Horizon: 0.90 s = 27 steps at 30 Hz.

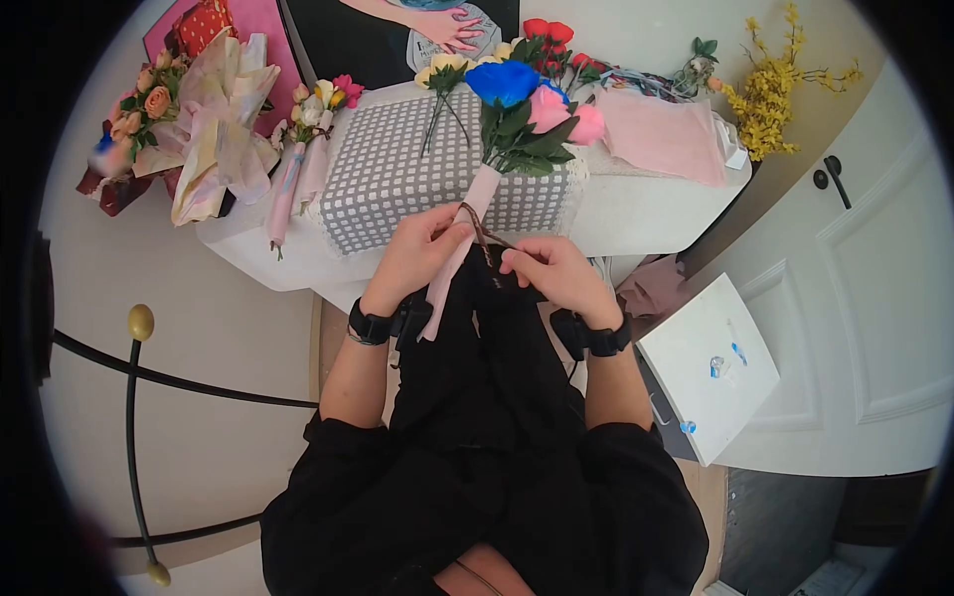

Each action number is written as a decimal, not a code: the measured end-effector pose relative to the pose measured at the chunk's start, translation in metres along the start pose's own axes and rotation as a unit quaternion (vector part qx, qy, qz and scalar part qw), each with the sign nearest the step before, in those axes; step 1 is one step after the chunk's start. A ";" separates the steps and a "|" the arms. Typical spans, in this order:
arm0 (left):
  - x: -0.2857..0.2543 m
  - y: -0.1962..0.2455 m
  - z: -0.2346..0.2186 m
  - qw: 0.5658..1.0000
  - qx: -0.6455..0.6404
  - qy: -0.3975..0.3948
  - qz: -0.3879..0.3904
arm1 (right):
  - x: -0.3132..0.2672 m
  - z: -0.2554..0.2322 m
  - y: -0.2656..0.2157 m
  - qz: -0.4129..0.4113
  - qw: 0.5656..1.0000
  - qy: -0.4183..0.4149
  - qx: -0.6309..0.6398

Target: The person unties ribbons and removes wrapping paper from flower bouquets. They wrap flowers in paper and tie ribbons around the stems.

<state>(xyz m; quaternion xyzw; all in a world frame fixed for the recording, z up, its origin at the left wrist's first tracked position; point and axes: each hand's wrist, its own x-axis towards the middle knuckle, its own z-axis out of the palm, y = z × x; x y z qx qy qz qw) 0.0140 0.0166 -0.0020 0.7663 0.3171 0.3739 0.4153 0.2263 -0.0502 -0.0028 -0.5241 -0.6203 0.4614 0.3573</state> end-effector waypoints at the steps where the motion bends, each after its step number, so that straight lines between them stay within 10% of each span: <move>1: 0.000 0.003 0.000 0.998 0.067 0.003 0.000 | -0.003 -0.004 -0.002 0.002 1.000 0.001 0.000; 12: 0.001 -0.007 0.015 0.950 0.272 0.029 0.149 | 0.005 -0.014 -0.064 -0.046 0.992 -0.073 0.089; 14: 0.002 -0.011 0.018 0.946 0.292 0.015 0.141 | 0.025 0.009 -0.071 -0.342 0.931 0.121 0.025; 18: -0.001 -0.013 0.018 0.955 0.235 0.012 0.181 | 0.024 0.006 -0.087 -0.523 0.788 0.222 -0.237; 21: -0.002 -0.015 0.012 0.971 0.172 0.004 0.164 | 0.002 -0.007 -0.057 -0.356 0.931 0.026 0.074; 23: -0.002 -0.011 0.007 0.980 0.126 -0.002 0.151 | -0.012 -0.014 -0.032 -0.213 0.973 -0.073 0.055; 27: -0.005 0.006 -0.001 0.987 0.130 -0.016 0.089 | -0.019 0.001 0.013 -0.020 0.998 -0.009 0.060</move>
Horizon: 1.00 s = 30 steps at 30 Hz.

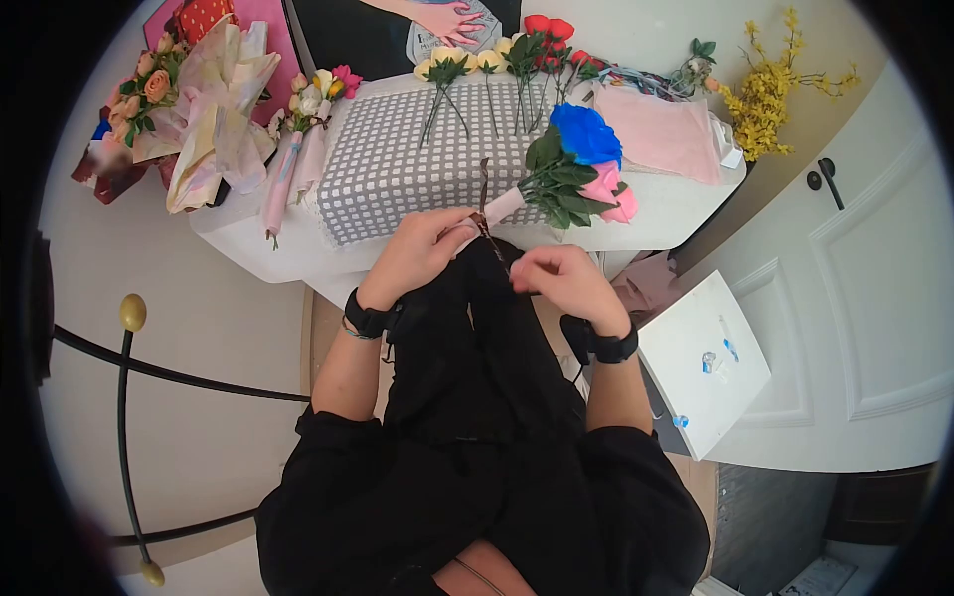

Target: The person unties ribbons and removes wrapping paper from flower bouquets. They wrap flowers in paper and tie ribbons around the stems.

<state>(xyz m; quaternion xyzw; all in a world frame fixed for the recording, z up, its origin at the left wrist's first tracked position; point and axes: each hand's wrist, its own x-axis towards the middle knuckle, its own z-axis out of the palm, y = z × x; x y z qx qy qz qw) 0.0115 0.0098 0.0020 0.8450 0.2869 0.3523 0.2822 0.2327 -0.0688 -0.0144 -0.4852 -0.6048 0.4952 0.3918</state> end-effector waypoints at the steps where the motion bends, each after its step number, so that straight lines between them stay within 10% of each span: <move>1: 0.000 0.003 -0.001 1.000 -0.006 0.002 -0.011 | 0.001 0.001 0.009 0.002 1.000 0.000 0.001; 7: 0.000 -0.009 0.010 0.999 0.020 0.029 0.030 | 0.017 0.028 -0.003 -0.196 0.928 0.277 -0.153; 14: -0.002 -0.002 0.015 0.995 0.072 0.047 0.053 | 0.041 0.038 -0.024 -0.189 0.900 0.250 -0.304; 21: -0.005 -0.004 0.014 0.996 0.068 0.054 0.032 | 0.039 0.036 -0.019 -0.155 0.946 0.272 -0.080; 27: -0.006 -0.008 0.022 0.989 0.126 0.048 0.058 | 0.046 0.032 -0.017 -0.167 0.933 0.179 -0.264; 30: -0.008 -0.008 0.022 0.987 0.119 0.077 0.077 | 0.039 0.034 -0.021 -0.106 0.979 0.161 -0.069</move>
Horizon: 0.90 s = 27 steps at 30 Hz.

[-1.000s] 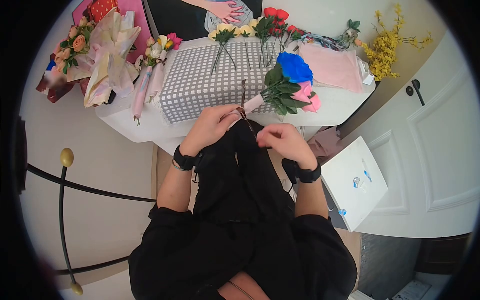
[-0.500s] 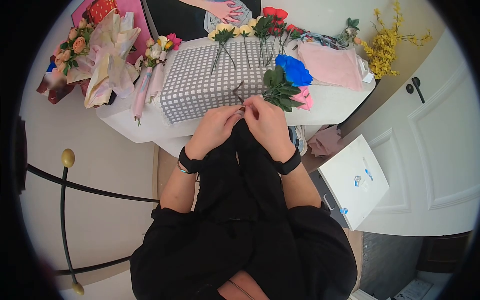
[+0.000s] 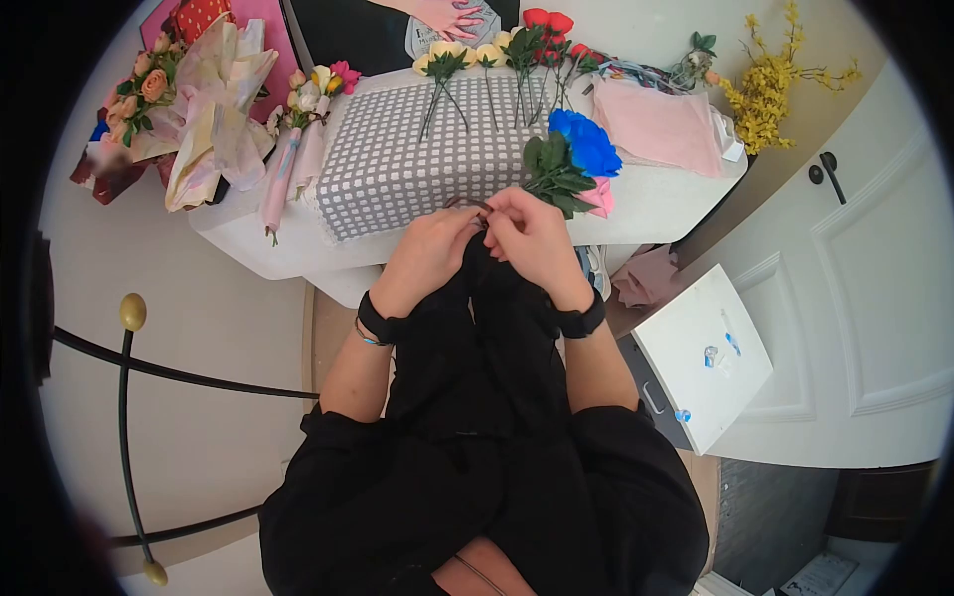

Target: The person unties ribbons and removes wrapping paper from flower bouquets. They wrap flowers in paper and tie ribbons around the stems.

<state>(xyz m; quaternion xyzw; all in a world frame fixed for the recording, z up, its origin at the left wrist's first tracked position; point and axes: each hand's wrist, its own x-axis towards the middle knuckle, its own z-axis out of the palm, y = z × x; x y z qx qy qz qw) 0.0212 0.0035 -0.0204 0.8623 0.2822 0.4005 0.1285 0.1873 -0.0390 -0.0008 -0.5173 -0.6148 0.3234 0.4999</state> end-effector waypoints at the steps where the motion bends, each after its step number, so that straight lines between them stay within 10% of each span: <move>1: 0.001 0.000 -0.002 1.000 -0.006 -0.006 -0.015 | -0.002 -0.004 0.003 0.020 0.989 -0.031 0.146; 7: 0.003 -0.010 -0.007 0.998 -0.040 0.027 -0.034 | -0.017 -0.039 0.023 0.000 0.942 -0.178 0.285; 14: 0.002 -0.009 -0.023 0.971 -0.167 -0.019 -0.171 | -0.022 -0.060 0.030 0.067 0.981 -0.150 0.107; 17: 0.003 -0.010 -0.027 0.962 -0.196 -0.030 -0.188 | -0.018 -0.058 0.040 -0.022 0.988 -0.146 -0.034; 20: 0.006 -0.004 -0.033 0.956 -0.220 -0.057 -0.184 | -0.010 -0.035 0.040 -0.081 0.993 -0.031 0.085; 27: 0.010 0.012 -0.045 0.942 -0.271 -0.110 -0.165 | 0.008 0.005 0.055 0.048 0.910 -0.122 0.394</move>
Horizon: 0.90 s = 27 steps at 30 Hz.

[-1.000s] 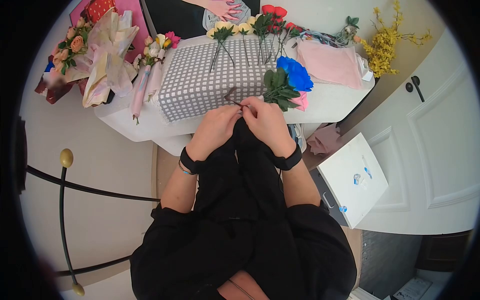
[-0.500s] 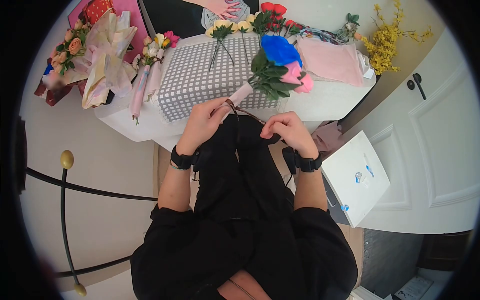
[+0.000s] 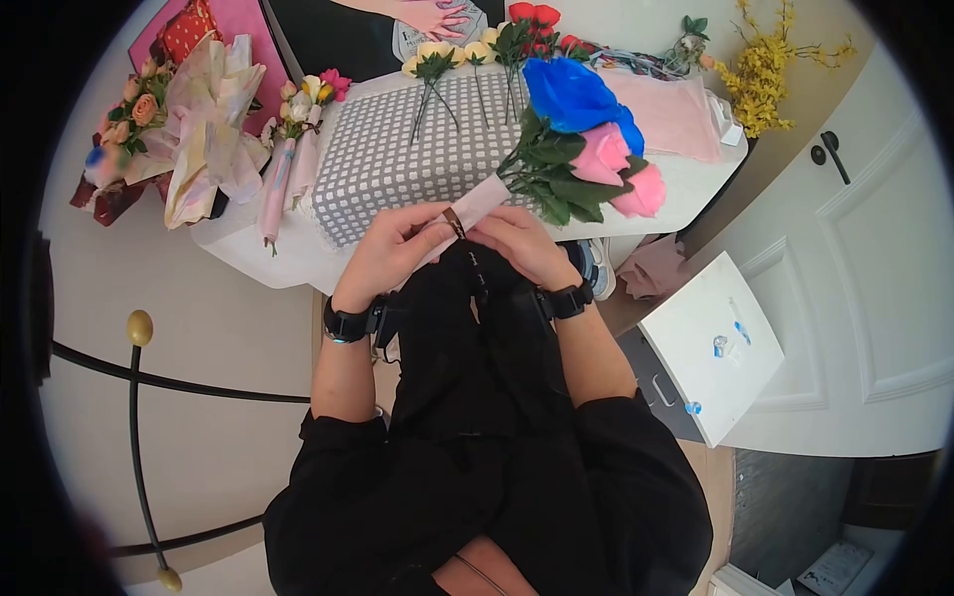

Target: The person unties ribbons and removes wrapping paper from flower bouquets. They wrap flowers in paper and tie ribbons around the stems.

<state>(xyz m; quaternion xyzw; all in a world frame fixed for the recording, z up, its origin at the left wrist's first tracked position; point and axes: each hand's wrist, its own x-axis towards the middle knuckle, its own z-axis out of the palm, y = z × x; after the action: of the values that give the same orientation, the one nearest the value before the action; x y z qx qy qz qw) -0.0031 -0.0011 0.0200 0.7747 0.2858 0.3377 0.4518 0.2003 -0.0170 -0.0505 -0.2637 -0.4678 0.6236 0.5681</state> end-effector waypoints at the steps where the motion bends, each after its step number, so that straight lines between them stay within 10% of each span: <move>1: -0.001 0.000 -0.001 1.000 -0.016 -0.009 -0.009 | 0.002 -0.001 0.000 0.012 0.996 -0.074 0.050; 6: -0.005 0.003 -0.004 0.998 -0.051 -0.029 -0.026 | 0.004 0.000 0.004 0.023 0.990 -0.128 0.059; 15: -0.002 -0.009 -0.002 0.997 -0.063 0.012 -0.050 | -0.019 0.023 -0.010 -0.054 0.971 0.032 -0.232; 18: 0.000 -0.011 -0.001 0.998 -0.017 0.019 -0.052 | -0.022 0.031 -0.017 -0.133 0.900 0.133 -0.394; 20: 0.002 -0.012 0.001 0.996 0.035 0.051 -0.070 | -0.021 0.033 -0.020 -0.307 0.756 0.124 -0.565; 24: 0.003 -0.023 0.002 0.997 0.021 0.056 -0.050 | -0.025 0.034 -0.014 -0.274 0.797 0.128 -0.522; 27: 0.003 -0.022 0.002 0.997 -0.012 0.061 -0.055 | -0.026 0.025 -0.005 -0.090 0.922 0.148 -0.346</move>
<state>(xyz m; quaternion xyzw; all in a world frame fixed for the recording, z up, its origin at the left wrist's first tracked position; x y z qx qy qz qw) -0.0027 0.0100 0.0008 0.7303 0.3508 0.3629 0.4603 0.1874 -0.0498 -0.0406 -0.4898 -0.5869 0.3236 0.5577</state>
